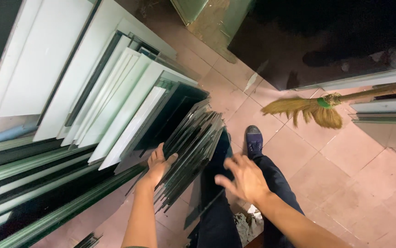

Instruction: Sweeping the floor and then flipping through a stack of glass panes to inspect or locate a specific piece.

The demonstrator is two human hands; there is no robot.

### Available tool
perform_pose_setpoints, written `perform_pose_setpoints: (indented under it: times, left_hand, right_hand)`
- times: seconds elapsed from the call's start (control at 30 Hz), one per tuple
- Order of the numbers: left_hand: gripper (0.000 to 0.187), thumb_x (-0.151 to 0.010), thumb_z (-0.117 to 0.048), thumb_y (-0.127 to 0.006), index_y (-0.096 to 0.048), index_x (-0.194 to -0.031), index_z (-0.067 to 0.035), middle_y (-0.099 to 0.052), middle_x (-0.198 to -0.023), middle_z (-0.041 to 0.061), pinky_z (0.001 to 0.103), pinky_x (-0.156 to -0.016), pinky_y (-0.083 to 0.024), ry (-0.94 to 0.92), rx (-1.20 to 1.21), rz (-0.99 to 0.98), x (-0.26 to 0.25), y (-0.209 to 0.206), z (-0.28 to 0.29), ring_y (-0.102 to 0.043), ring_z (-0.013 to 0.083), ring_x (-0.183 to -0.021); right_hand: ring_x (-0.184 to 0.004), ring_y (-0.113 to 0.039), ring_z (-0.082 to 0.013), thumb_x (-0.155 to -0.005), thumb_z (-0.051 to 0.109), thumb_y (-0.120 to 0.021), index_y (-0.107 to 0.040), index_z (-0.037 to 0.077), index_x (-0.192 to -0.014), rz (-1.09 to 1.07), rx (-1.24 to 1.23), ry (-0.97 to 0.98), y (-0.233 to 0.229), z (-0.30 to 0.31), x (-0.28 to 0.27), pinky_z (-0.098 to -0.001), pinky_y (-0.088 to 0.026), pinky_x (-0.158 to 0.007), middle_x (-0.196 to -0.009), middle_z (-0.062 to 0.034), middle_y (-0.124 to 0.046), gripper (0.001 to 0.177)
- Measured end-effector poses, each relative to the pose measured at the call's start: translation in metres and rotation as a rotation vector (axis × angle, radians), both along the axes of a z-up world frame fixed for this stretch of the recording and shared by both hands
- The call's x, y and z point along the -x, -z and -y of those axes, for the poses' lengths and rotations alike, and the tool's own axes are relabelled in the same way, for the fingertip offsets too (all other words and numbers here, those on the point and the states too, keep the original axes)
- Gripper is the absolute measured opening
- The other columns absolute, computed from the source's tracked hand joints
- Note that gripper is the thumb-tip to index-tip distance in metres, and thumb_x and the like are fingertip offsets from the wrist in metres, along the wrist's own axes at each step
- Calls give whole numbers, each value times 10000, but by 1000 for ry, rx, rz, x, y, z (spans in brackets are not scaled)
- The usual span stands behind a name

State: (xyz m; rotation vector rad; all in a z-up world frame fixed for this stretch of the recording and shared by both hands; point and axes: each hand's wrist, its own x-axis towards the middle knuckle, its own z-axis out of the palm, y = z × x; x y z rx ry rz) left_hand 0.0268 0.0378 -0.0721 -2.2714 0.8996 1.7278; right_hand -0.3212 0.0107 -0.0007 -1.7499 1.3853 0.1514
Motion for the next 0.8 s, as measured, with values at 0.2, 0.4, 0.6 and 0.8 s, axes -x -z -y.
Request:
perform_pose_setpoints:
  times: [0.2,0.4,0.6,0.8]
  left_hand:
    - [973,-967,-689,-437,-49,-1786,-335,-163,-1808,25,693,-1352,-82,-119,-169,-10,18,-53,37,78,280,-1734]
    - [949,-991,-660,-456,-26,-1781,-355,-80,-1836,59,692,-1360,-84,-105,-184,-7,16,-52,43,88,315,-1723]
    - [907,-1041,-628,-442,-10,-1785,-343,-62,-1841,17,660,-1370,-123,-88,-209,10,21,-50,48,64,296,-1727]
    - [861,-1074,-610,-386,8,-1779,-309,9,-1843,3,704,-1346,-150,-46,-210,-40,26,-62,51,104,296,-1717]
  right_hand:
    - [-1453,-464,-481,-717,701,-944,-753,147,-1289,17,321,-826,1,-48,5,-701,-197,-1313,-1448,-197,-599,818]
    - [-829,-585,-348,-957,183,-608,-751,139,-927,82,417,-1006,42,-94,-35,-483,-435,-717,-944,-129,-666,152]
    - [-774,-578,-302,-943,156,-625,-781,220,-798,165,333,-1139,35,-50,-21,-445,-432,-613,-900,-78,-658,223]
    - [-797,-574,-384,-1045,145,-475,-637,66,-1113,188,231,-1120,-89,18,92,-511,-462,-686,-993,-127,-615,193]
